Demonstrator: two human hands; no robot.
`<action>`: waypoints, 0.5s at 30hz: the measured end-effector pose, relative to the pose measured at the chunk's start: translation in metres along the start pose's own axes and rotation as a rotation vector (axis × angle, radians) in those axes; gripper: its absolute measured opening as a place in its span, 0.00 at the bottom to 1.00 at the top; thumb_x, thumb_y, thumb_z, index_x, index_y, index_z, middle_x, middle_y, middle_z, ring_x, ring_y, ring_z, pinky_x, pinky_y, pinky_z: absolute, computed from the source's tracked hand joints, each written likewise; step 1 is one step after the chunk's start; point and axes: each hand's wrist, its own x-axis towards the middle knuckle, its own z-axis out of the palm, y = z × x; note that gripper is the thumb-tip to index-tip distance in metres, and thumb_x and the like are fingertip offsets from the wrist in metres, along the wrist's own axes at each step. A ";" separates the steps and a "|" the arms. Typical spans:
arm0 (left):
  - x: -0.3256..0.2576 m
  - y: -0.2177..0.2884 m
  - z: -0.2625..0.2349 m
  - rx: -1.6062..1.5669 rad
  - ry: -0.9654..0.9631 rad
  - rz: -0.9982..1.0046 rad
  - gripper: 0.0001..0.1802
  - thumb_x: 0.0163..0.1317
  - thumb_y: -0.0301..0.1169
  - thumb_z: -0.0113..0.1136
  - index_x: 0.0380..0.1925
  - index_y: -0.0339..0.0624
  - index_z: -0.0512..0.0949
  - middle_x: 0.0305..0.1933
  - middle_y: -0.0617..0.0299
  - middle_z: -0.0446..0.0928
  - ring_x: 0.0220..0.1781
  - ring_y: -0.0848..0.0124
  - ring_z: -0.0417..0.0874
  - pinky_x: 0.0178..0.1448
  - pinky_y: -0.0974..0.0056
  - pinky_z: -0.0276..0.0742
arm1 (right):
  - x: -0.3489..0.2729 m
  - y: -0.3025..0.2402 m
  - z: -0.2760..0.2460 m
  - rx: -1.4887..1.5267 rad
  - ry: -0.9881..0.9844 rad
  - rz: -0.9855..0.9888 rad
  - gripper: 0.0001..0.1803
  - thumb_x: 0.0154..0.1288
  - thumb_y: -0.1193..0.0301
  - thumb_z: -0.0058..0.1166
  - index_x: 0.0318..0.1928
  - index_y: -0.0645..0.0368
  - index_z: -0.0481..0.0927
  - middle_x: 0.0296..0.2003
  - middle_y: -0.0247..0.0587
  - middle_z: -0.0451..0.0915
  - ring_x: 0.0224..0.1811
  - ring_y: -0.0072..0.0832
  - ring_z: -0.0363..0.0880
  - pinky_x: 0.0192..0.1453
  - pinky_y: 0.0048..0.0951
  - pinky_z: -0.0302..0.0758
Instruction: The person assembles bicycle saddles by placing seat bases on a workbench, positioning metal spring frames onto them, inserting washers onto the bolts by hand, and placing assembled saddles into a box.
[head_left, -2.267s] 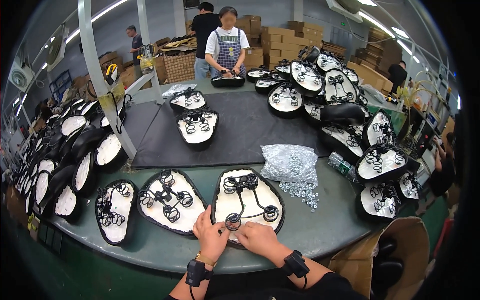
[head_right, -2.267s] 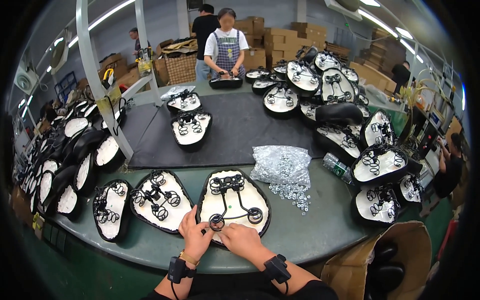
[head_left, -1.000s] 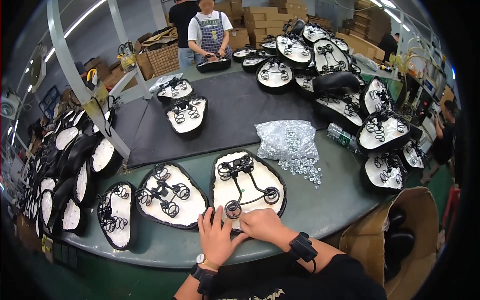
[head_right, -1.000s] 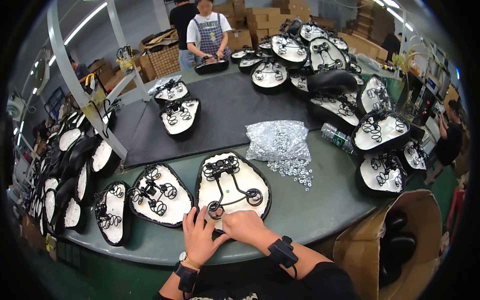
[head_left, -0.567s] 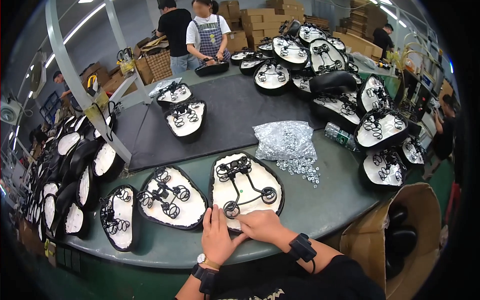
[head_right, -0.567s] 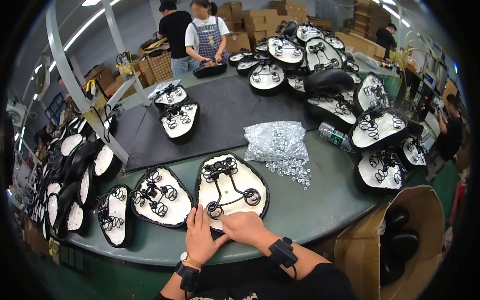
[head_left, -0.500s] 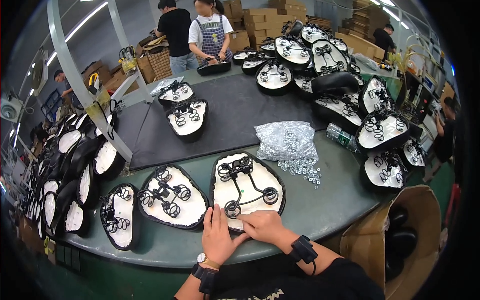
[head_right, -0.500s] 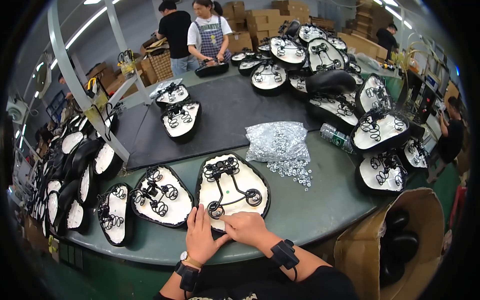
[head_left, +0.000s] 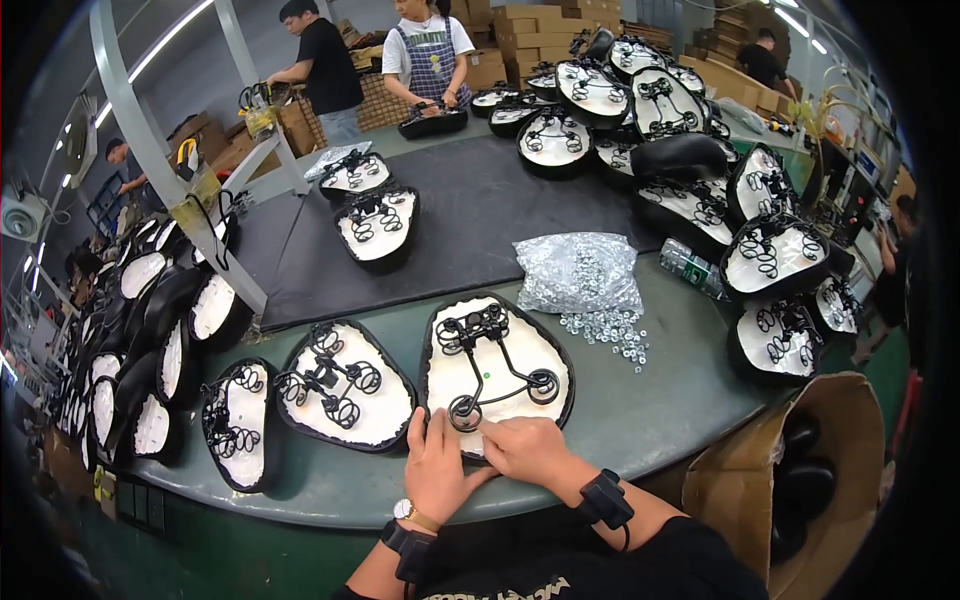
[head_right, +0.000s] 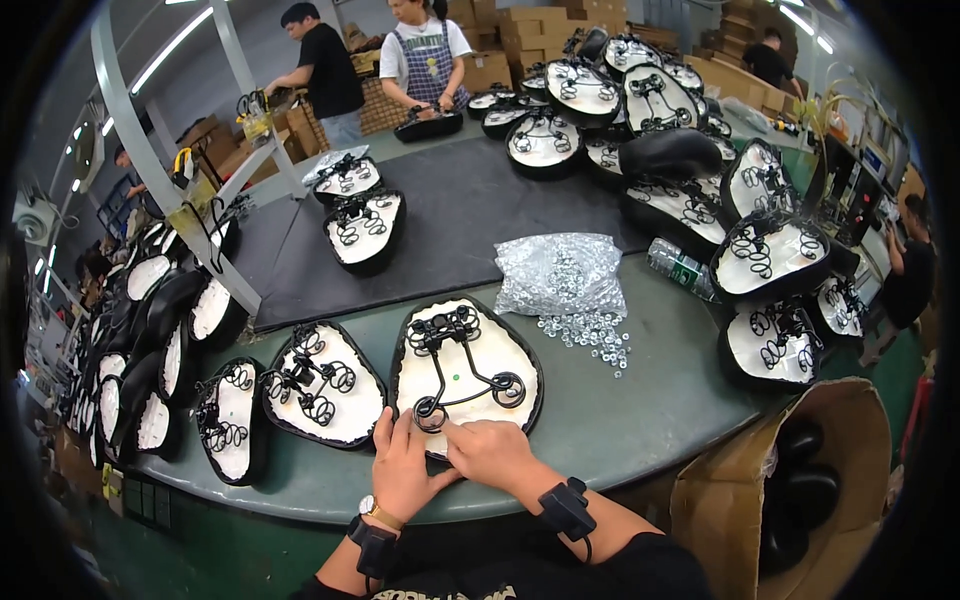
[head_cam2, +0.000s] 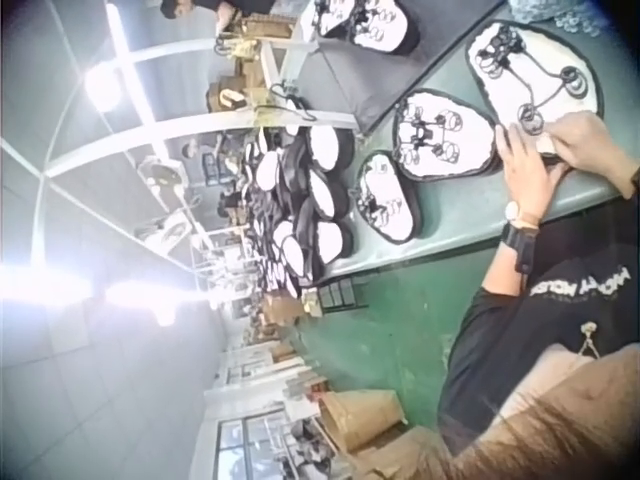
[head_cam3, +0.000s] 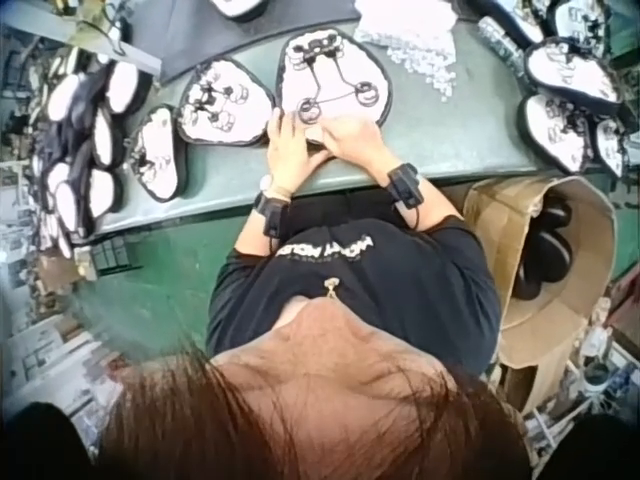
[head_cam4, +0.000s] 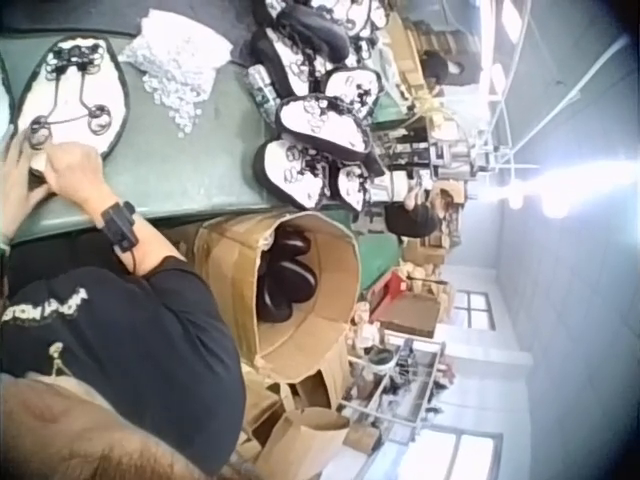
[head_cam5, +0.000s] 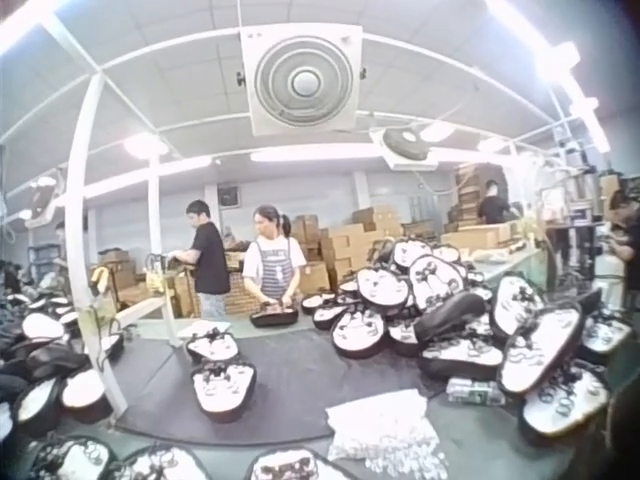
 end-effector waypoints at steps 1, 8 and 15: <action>-0.003 0.000 0.002 -0.008 0.023 -0.018 0.46 0.46 0.55 0.79 0.57 0.30 0.78 0.66 0.43 0.72 0.74 0.37 0.62 0.73 0.47 0.69 | 0.002 -0.002 0.000 0.000 0.002 0.007 0.10 0.62 0.65 0.55 0.39 0.51 0.87 0.21 0.39 0.82 0.24 0.40 0.84 0.27 0.42 0.78; -0.004 -0.002 0.005 -0.040 0.051 -0.008 0.49 0.43 0.50 0.82 0.58 0.24 0.74 0.68 0.40 0.69 0.74 0.35 0.60 0.72 0.45 0.70 | 0.006 -0.001 -0.004 0.037 -0.113 -0.002 0.10 0.62 0.66 0.54 0.41 0.50 0.86 0.20 0.39 0.83 0.23 0.41 0.84 0.27 0.44 0.78; -0.003 -0.002 0.002 -0.022 0.056 0.009 0.48 0.44 0.50 0.81 0.57 0.25 0.75 0.69 0.40 0.69 0.74 0.35 0.61 0.73 0.44 0.68 | 0.008 -0.001 -0.005 -0.061 -0.172 0.030 0.11 0.62 0.67 0.56 0.42 0.47 0.88 0.23 0.36 0.83 0.26 0.37 0.85 0.27 0.38 0.78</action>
